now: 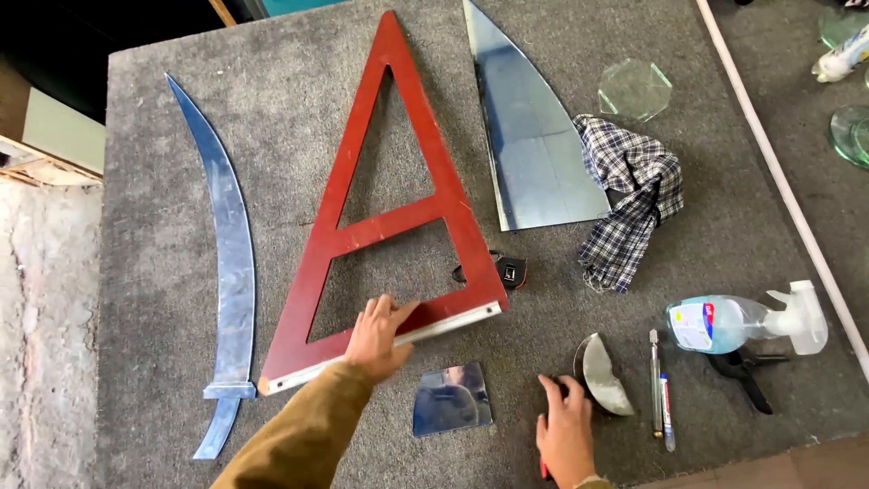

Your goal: Shaping a piece of glass into a curved blade by marking, scoring with a glass cutter, and snapping off excess pieces with pliers.

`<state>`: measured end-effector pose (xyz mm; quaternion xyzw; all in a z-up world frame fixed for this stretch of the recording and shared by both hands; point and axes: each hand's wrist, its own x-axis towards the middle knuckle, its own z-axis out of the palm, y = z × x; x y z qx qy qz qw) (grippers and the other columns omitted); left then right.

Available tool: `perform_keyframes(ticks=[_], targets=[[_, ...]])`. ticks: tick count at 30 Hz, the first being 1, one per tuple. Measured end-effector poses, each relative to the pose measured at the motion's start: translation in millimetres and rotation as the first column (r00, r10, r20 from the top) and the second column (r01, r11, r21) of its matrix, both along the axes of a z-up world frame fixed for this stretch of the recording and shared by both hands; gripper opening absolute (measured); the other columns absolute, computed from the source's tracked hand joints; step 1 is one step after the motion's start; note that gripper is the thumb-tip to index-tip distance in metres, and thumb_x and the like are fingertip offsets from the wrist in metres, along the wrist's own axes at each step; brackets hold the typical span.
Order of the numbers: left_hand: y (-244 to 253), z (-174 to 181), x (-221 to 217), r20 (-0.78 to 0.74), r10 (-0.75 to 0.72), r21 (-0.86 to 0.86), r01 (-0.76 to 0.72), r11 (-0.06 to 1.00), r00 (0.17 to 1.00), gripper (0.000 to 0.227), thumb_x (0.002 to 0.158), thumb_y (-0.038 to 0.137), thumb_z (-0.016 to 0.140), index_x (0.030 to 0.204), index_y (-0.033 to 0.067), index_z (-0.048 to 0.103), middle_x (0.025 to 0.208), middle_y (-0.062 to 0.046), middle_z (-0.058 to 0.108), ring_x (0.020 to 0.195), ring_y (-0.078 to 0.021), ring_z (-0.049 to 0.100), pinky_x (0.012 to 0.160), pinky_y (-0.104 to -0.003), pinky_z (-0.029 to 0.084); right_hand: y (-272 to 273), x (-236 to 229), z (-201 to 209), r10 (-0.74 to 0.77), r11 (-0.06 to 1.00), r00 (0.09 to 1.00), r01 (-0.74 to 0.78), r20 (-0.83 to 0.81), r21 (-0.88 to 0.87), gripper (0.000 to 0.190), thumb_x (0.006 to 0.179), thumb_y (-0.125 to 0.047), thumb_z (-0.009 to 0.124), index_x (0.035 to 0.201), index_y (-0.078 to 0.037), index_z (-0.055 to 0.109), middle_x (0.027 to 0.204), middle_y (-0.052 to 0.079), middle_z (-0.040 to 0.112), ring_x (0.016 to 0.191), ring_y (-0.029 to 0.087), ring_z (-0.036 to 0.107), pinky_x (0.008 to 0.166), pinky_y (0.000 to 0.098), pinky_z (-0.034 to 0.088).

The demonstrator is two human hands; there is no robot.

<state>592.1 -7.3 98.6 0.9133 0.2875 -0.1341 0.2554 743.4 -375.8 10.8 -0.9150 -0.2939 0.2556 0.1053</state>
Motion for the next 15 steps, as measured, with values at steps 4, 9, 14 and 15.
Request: perform_keyframes(ticks=[4, 9, 14, 15], targets=[[-56.0, 30.2, -48.5, -0.074, 0.036, -0.116, -0.045, 0.992, 0.997, 0.089, 0.094, 0.034, 0.080, 0.172, 0.0282, 0.039, 0.138, -0.002, 0.051, 0.126, -0.0209, 0.047, 0.118, -0.046, 0.043, 18.8, 16.4, 17.5, 0.195, 0.973, 0.948, -0.219, 0.250, 0.068, 0.079, 0.085, -0.027, 0.085, 0.157, -0.023, 0.053, 0.161, 0.014, 0.048, 0.138, 0.034, 0.057, 0.119, 0.0504, 0.050], [-106.3, 26.3, -122.4, 0.040, 0.049, -0.063, -0.047, 0.997, 0.998, 0.090, 0.082, 0.031, 0.089, 0.165, 0.0279, 0.053, 0.128, 0.000, 0.055, 0.115, -0.0258, 0.052, 0.101, -0.047, 0.049, 72.7, -3.5, 21.0, 0.546, 0.832, 0.838, -0.545, 0.019, 0.100, 0.135, 0.075, -0.058, 0.110, 0.172, -0.015, 0.026, 0.176, 0.013, 0.019, 0.158, 0.044, 0.025, 0.129, 0.0581, 0.027], [-149.0, -4.7, -182.5, -0.137, -0.043, -0.018, 0.041, 0.999, 0.990, 0.092, 0.090, 0.039, 0.087, 0.170, 0.0310, 0.042, 0.137, -0.007, 0.048, 0.120, -0.0310, 0.047, 0.108, -0.052, 0.045, 73.3, 8.3, 4.6, 0.721, 0.655, 0.670, -0.743, 0.178, 0.141, 0.100, 0.063, -0.007, 0.086, 0.152, -0.010, 0.041, 0.159, 0.024, 0.034, 0.139, 0.048, 0.041, 0.107, 0.0603, 0.043], [-158.1, -15.5, -190.1, -0.132, -0.041, -0.018, 0.039, 0.999, 0.990, 0.092, 0.090, 0.039, 0.087, 0.170, 0.0310, 0.042, 0.137, -0.007, 0.048, 0.120, -0.0310, 0.047, 0.108, -0.052, 0.045, 67.5, 7.4, 10.4, 0.723, 0.653, 0.667, -0.745, 0.181, 0.138, 0.100, 0.063, -0.007, 0.086, 0.152, -0.010, 0.041, 0.159, 0.024, 0.034, 0.139, 0.048, 0.041, 0.107, 0.0603, 0.043]])
